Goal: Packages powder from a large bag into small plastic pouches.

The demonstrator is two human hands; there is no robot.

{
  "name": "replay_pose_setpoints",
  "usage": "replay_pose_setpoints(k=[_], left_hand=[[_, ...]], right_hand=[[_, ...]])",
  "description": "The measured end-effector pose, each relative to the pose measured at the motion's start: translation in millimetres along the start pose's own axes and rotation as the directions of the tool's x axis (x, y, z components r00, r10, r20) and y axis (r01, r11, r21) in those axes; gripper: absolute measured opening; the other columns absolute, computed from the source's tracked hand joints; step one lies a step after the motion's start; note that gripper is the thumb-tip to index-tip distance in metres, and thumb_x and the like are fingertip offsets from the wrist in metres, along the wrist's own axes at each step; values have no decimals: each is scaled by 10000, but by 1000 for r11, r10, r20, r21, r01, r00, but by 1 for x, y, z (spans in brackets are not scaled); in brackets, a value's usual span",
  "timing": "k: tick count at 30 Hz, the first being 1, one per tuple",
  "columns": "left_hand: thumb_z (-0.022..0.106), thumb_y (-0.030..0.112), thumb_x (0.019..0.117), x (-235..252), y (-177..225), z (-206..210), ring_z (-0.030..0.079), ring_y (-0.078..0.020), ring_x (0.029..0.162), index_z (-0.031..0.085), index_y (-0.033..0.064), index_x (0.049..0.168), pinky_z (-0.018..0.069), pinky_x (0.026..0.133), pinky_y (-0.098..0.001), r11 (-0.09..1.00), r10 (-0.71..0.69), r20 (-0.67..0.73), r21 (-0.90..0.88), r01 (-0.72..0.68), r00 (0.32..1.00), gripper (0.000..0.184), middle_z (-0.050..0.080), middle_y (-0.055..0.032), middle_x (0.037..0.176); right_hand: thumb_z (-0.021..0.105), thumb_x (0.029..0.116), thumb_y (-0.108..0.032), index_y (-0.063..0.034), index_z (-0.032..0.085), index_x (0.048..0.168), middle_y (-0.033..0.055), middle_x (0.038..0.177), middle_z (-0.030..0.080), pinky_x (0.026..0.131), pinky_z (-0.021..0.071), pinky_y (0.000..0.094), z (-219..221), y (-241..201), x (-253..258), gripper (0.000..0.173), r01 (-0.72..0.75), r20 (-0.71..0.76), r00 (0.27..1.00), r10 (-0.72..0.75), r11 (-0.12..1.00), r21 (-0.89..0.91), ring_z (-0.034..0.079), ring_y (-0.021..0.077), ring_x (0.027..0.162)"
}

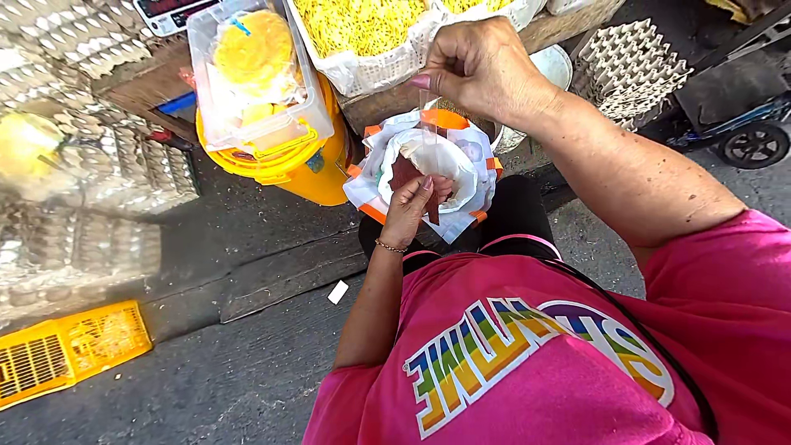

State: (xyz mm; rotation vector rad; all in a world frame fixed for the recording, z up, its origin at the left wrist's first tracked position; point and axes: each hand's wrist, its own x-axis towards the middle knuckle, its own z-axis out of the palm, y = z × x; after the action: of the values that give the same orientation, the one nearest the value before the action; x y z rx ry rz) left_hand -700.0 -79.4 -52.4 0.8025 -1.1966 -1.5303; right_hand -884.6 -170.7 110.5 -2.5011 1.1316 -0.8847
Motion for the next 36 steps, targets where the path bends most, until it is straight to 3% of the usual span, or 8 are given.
replay_pose_setpoints(k=[8,12,18,23,26,30,34,36], left_hand=[[362,178,1114,-16,22,18,704,-174,1092,620,-6,1271,546,1005,-359,1000,16,106,-11,-14,994,353,737,-95,1158],[377,200,1111,-15,31,23,670,-101,873,647,46,1165,561,881,-316,994,59,77,82,-66,995,316,688,6,897],[328,219,1117,-14,35,22,516,-66,680,552,178,950,512,841,-326,991,13,-109,-133,-28,994,282,470,91,698],[310,205,1117,-16,38,18,440,-40,560,546,179,905,467,657,-228,972,-23,-45,-233,12,999,318,426,101,624],[290,180,1106,-18,40,19,428,-30,531,563,183,878,459,633,-217,966,-55,29,-253,61,998,356,428,109,596],[392,215,1088,-22,40,17,427,-13,518,564,202,873,462,627,-202,976,-92,156,-182,121,983,275,411,131,571],[543,128,1035,-24,43,17,478,3,613,568,124,1036,433,601,-173,985,-78,119,165,58,990,25,555,82,772],[548,148,1035,-23,45,15,538,-2,698,579,82,1056,459,641,-179,929,-52,92,369,14,994,76,596,53,856]], right_hand=[[590,1034,-394,-65,662,913,20,780,609,714,476,354,-1,-8,-14,358,-84,8,996,84,995,-49,577,123,720],[592,1033,-376,-46,655,897,56,781,619,713,482,395,3,-8,-20,363,-63,-23,998,61,995,-73,597,174,724],[505,1076,-195,-38,587,1381,166,1283,637,887,568,447,12,-31,-36,353,1,-108,994,-11,996,-94,688,281,1014],[508,954,78,-99,576,1440,126,1482,573,837,584,531,37,-33,-63,522,279,121,957,-262,947,-157,694,357,1121],[593,905,68,-91,600,1405,175,1284,656,753,565,570,47,-22,-73,525,312,308,915,-261,941,-130,699,398,984],[570,971,-8,-1,673,1171,214,1037,678,770,554,562,44,-14,-82,225,300,297,923,-244,941,-159,684,415,971],[559,1010,-54,14,674,1051,210,966,662,731,547,558,31,-7,-91,140,313,318,917,-240,927,-204,678,421,933],[550,1022,-56,18,673,1063,215,982,665,733,545,559,25,-5,-96,149,304,348,913,-213,924,-233,676,427,950]])
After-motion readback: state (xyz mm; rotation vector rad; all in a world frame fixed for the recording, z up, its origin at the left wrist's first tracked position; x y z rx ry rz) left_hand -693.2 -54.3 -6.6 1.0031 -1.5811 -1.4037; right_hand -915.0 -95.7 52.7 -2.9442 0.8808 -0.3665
